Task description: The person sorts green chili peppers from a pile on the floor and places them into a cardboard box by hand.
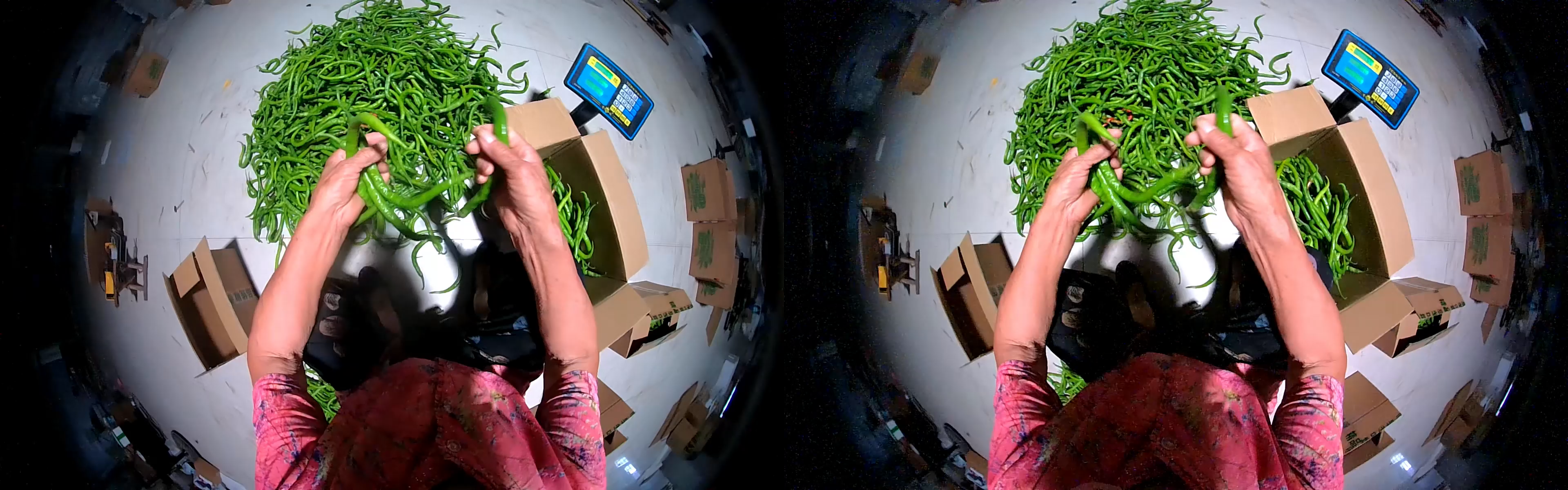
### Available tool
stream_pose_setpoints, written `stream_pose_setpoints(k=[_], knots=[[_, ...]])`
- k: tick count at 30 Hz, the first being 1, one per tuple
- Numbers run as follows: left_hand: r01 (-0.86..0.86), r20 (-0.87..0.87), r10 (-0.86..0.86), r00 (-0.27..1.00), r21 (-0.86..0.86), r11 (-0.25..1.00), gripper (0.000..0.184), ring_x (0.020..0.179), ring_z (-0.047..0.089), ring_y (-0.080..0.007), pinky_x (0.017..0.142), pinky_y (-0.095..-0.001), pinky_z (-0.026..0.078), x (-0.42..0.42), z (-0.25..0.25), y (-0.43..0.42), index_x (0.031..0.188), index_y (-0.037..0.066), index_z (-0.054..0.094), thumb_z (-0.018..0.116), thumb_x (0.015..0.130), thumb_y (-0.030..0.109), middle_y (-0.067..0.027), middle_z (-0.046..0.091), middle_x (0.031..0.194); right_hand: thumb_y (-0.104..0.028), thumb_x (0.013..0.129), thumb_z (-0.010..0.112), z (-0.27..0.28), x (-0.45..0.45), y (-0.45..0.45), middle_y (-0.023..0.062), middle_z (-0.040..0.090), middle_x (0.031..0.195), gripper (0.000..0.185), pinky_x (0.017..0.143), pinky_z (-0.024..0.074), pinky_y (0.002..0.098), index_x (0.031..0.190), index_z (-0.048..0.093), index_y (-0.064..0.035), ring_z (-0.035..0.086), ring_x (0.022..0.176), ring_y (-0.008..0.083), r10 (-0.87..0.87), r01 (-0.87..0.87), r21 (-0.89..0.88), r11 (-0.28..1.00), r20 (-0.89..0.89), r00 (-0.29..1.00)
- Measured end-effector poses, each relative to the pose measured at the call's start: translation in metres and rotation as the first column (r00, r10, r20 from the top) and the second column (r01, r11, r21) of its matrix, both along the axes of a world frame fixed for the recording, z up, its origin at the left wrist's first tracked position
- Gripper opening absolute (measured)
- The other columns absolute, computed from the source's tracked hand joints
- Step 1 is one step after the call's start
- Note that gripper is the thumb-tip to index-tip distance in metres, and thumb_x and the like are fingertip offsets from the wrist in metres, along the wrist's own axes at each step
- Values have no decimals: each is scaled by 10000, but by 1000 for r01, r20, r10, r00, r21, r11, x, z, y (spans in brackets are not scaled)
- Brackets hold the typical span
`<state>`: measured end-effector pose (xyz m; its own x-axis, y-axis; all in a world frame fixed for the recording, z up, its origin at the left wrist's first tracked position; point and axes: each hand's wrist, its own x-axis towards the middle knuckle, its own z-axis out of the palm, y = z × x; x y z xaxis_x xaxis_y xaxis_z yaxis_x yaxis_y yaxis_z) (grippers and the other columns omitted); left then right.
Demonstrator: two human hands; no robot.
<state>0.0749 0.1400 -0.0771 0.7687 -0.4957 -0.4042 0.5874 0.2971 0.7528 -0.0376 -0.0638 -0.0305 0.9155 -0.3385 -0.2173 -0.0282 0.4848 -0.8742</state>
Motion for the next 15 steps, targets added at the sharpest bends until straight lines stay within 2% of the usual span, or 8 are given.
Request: stream_pose_setpoints(k=[3,5,7,11,12,13,14,15], knots=[[-59,20,59,998,28,998,150,683,582,-149,606,-288,513,6,-9,2,1020,45,625,628,869,37,-50,611,864,-188,922,613,18,-8,6,27,627,846,172,612,401,214,1013,585,-45,461,645,52,-182,171,-297,939,-10,983],[-84,89,78,993,62,995,138,681,582,-144,600,-282,511,8,-16,2,1007,48,629,634,869,41,-46,613,867,-185,924,609,26,-12,10,22,632,841,164,618,405,220,1005,586,-45,469,654,52,-255,244,-561,791,61,965],[-89,82,81,993,91,992,129,693,591,-128,603,-266,513,9,-20,0,997,53,631,648,869,58,-38,623,861,-160,925,594,22,-14,16,16,625,829,124,634,413,233,984,586,-52,496,683,71,-181,198,-643,740,94,979],[-62,40,58,998,101,993,137,722,606,-121,631,-252,520,3,-26,-10,1015,47,627,639,882,78,-46,644,876,-167,887,635,10,-7,36,38,615,844,154,713,460,298,983,598,-53,557,790,130,52,-145,-644,752,-162,985],[-43,10,42,999,78,996,136,726,609,-125,636,-254,524,0,-24,-12,1016,45,625,635,885,80,-48,647,878,-172,873,644,-14,-3,40,78,635,867,184,746,474,325,999,600,-45,597,823,171,111,-159,-590,792,-116,987],[-24,-20,25,999,54,998,135,730,612,-129,642,-257,528,-4,-22,-14,1017,42,623,631,888,82,-51,650,880,-151,851,655,-7,-3,43,142,641,894,217,775,482,361,1019,598,-26,625,841,251,172,-279,-637,719,-225,959],[-2,-77,3,997,16,1000,193,811,630,-169,745,-295,546,-9,-20,-14,1092,7,602,582,911,72,-79,646,931,-133,824,669,-18,-1,49,183,629,899,256,790,480,383,1037,588,-15,622,843,322,174,-251,-679,689,-181,968],[18,-93,-21,995,-40,999,223,846,629,-182,783,-313,540,-12,-19,-15,1125,-5,586,566,914,63,-90,641,961,-185,851,684,-23,-1,52,111,608,867,283,687,457,361,1065,582,-30,580,741,210,200,-139,-783,607,-20,980]])
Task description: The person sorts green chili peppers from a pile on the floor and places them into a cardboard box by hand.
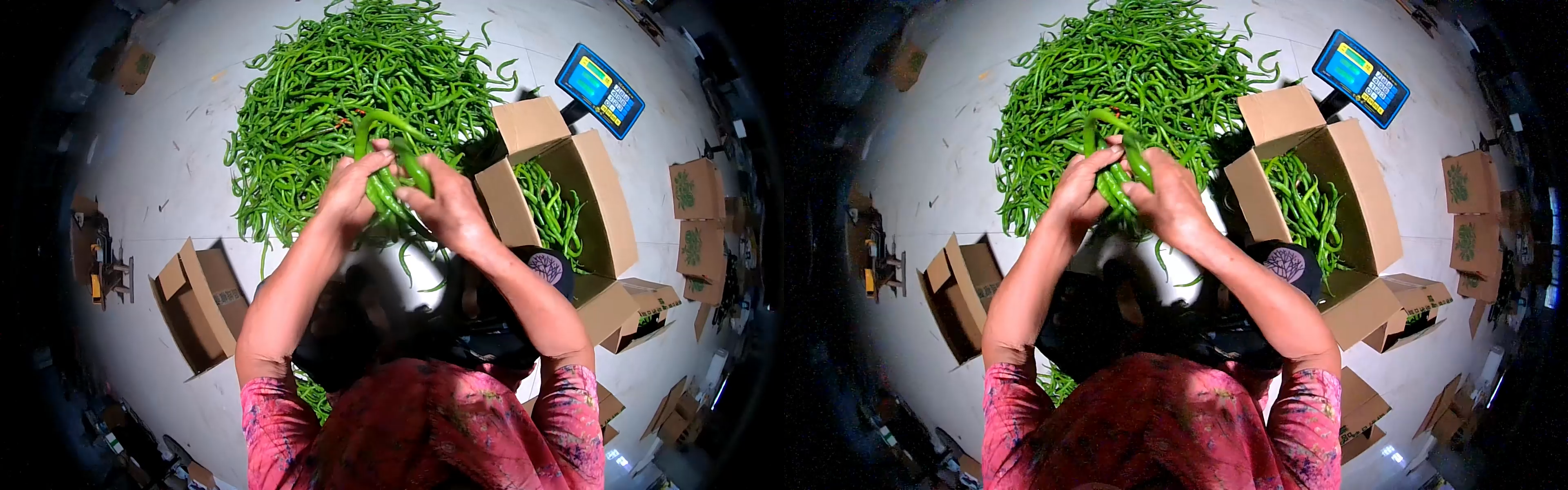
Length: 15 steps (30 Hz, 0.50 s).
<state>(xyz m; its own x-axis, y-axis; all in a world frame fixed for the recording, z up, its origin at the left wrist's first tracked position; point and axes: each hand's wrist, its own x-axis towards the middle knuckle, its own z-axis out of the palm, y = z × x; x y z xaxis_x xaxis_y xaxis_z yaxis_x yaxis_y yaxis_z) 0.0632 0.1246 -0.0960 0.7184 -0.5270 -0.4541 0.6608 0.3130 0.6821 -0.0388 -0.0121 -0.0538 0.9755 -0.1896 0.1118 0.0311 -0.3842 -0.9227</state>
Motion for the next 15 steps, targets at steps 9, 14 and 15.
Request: stream_pose_setpoints(k=[9,14,15], knots=[[56,10,-56,998,-305,951,459,965,599,-238,882,-405,517,-2,7,11,1321,1,407,578,895,14,-147,583,1072,-229,774,776,8,14,-9,74,665,942,358,792,472,302,1011,613,-17,609,863,153,115,-89,91,992,-342,933],[106,54,-93,994,-340,934,457,994,602,-258,921,-432,510,-3,28,18,1346,-7,397,539,911,-5,-161,582,1107,-241,847,705,14,16,-22,21,650,910,314,820,433,261,1078,654,-34,560,837,106,181,46,513,857,-383,906],[106,72,-87,994,-336,936,417,983,613,-259,885,-419,528,-3,32,18,1315,6,433,539,911,-8,-169,585,1133,-234,858,693,10,16,-24,19,650,907,307,826,425,255,1091,652,-38,559,838,102,168,63,534,843,-373,913]])
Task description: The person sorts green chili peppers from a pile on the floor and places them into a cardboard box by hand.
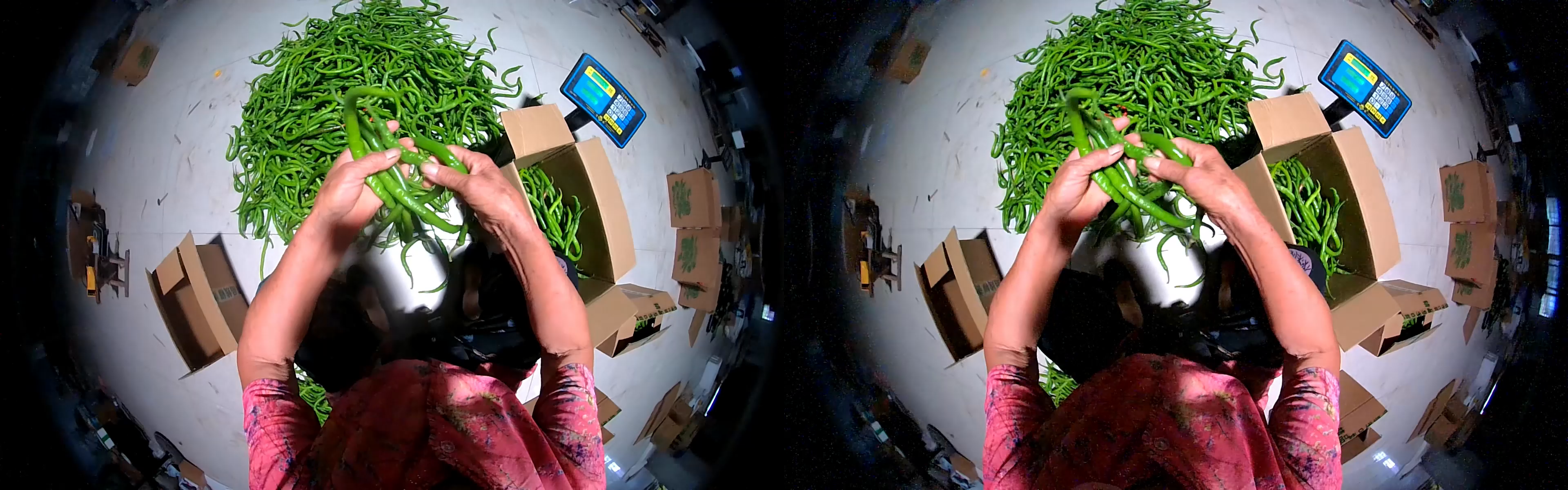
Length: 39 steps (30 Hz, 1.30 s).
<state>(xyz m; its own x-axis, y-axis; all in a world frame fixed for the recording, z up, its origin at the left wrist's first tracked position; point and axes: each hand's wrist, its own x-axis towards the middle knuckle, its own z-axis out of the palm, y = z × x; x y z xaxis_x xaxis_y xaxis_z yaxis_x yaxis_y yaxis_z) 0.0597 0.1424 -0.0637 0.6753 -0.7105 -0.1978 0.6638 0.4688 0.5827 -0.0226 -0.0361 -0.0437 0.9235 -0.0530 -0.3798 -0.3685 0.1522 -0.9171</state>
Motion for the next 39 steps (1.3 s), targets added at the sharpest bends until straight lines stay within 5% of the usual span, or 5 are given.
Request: stream_pose_setpoints(k=[10,15,20,27,39], knots=[[-16,-89,20,996,46,999,354,950,613,-250,822,-378,538,13,-15,11,1267,1,459,534,922,19,-148,597,1050,-226,915,630,6,-3,-13,3,609,864,315,771,440,232,1166,568,-45,558,827,95,-90,83,67,994,114,989],[-101,-184,95,978,-19,995,244,875,601,-248,819,-397,530,19,-25,10,1176,-5,486,505,933,14,-128,578,984,-309,828,726,-10,-6,4,120,630,1024,527,895,448,355,1195,515,5,593,968,244,193,-126,-338,933,175,965],[-171,-278,168,946,14,985,217,897,601,-255,842,-418,521,18,-29,6,1152,18,498,528,942,64,-111,591,976,-194,820,733,-10,-8,13,78,625,997,542,824,462,309,1280,508,-17,574,897,158,341,-184,-732,656,69,937],[-47,-165,38,986,-49,998,274,922,618,-224,860,-413,522,12,-11,7,1207,32,524,552,957,139,-98,622,1017,-136,880,653,-1,-2,7,46,630,982,402,762,515,261,1251,539,-34,613,798,120,3,-14,192,981,60,998],[-241,65,232,971,306,921,376,815,613,-191,770,-342,538,26,-28,16,1272,14,483,535,899,18,-118,619,986,-112,847,679,16,-14,-9,22,605,804,402,627,458,214,1221,575,-6,549,652,84,149,-151,120,981,21,989]])
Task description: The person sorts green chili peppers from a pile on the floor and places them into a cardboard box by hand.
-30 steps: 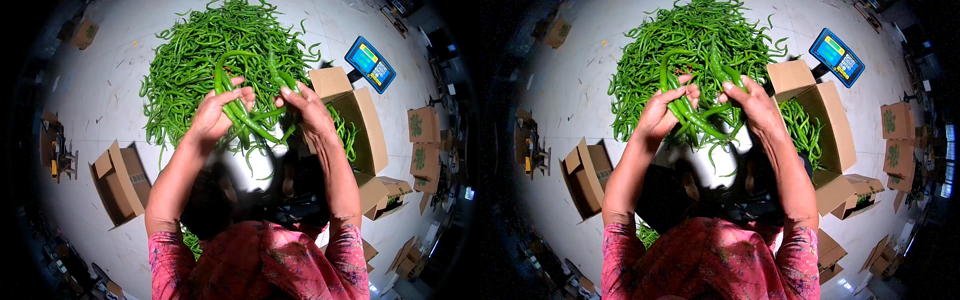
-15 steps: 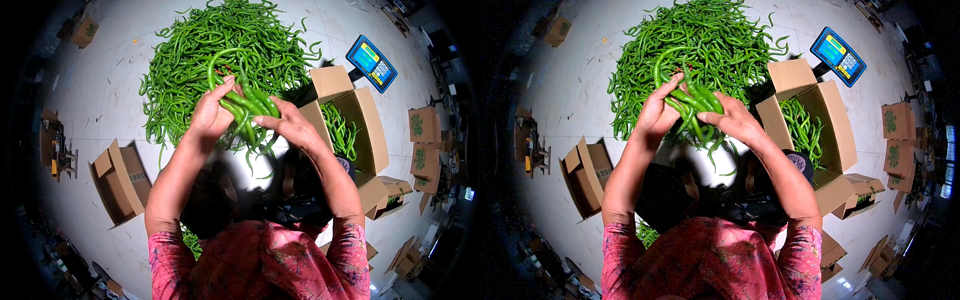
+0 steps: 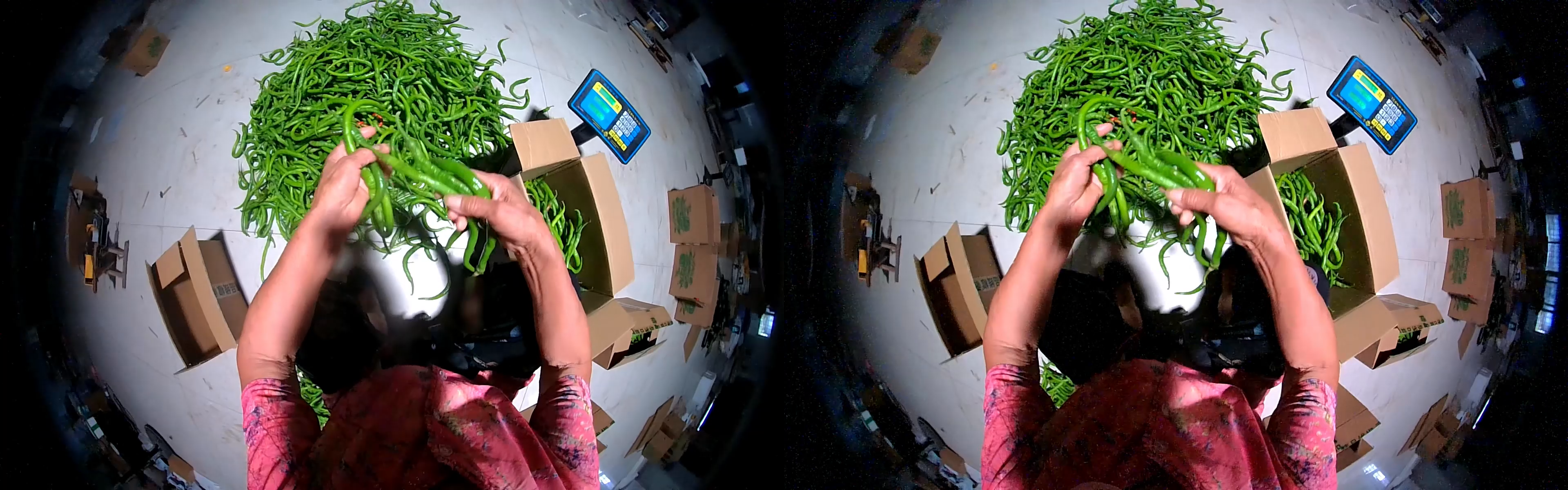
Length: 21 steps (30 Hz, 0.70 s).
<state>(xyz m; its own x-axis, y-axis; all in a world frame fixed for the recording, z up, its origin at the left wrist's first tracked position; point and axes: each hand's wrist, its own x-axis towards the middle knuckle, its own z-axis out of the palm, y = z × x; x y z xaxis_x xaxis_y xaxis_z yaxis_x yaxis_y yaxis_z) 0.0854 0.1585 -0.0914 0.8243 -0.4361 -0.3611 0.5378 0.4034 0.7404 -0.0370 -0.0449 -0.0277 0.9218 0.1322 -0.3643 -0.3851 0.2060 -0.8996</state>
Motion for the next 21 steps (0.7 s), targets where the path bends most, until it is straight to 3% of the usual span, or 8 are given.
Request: stream_pose_setpoints(k=[2,4,6,8,11,16,20,21], knots=[[-33,-16,33,999,-10,999,417,821,616,-198,771,-360,542,10,-4,3,1294,5,465,545,884,13,-126,625,989,-120,846,684,5,-4,4,29,610,804,379,634,465,222,1191,580,-1,559,673,95,-56,57,-10,998,37,998],[-59,-72,53,996,-90,994,430,823,617,-200,780,-367,542,17,-4,4,1303,3,458,547,882,9,-125,628,989,-104,858,671,1,-1,-2,40,616,821,330,630,471,229,1155,581,8,562,696,106,-268,263,58,963,107,958],[-41,-76,29,997,-172,984,436,862,618,-199,813,-356,536,17,-3,4,1313,6,454,539,885,2,-123,628,1009,-107,852,680,3,3,-7,25,579,820,239,667,469,247,1049,589,-7,539,687,115,-566,561,124,819,8,824],[-7,-80,-12,997,-228,974,434,887,619,-198,817,-346,537,13,1,-1,1314,10,457,539,888,-1,-123,627,1019,-105,839,695,-1,6,-10,10,558,807,206,667,457,254,997,588,-25,524,676,115,-613,610,71,789,31,789],[96,-19,-105,994,-265,959,436,961,611,-203,837,-314,528,-1,3,-16,1337,3,444,551,915,28,-133,613,1090,-113,799,732,-22,11,-5,8,572,817,218,664,421,238,950,587,-54,508,687,95,-486,487,-1,873,69,871],[185,88,-166,982,-306,934,460,1047,557,-233,920,-339,455,-36,12,-43,1342,-55,361,523,920,31,-161,560,1154,-75,774,724,-27,17,23,31,638,1001,378,865,469,272,1129,596,-39,593,939,127,-256,271,-33,962,237,937],[259,149,-231,961,-206,944,417,1068,556,-229,950,-329,430,-43,28,-45,1335,-42,373,477,942,56,-149,551,1181,-77,767,734,-25,18,24,48,640,1074,453,904,469,294,1191,577,-40,592,963,144,-257,246,81,966,200,945],[290,202,-259,945,-140,947,401,1089,553,-222,967,-327,424,-42,24,-44,1329,-27,391,467,945,59,-146,547,1206,-84,763,744,-31,17,27,59,637,1101,506,897,472,303,1234,568,-37,593,977,150,-214,224,-4,975,284,935]])
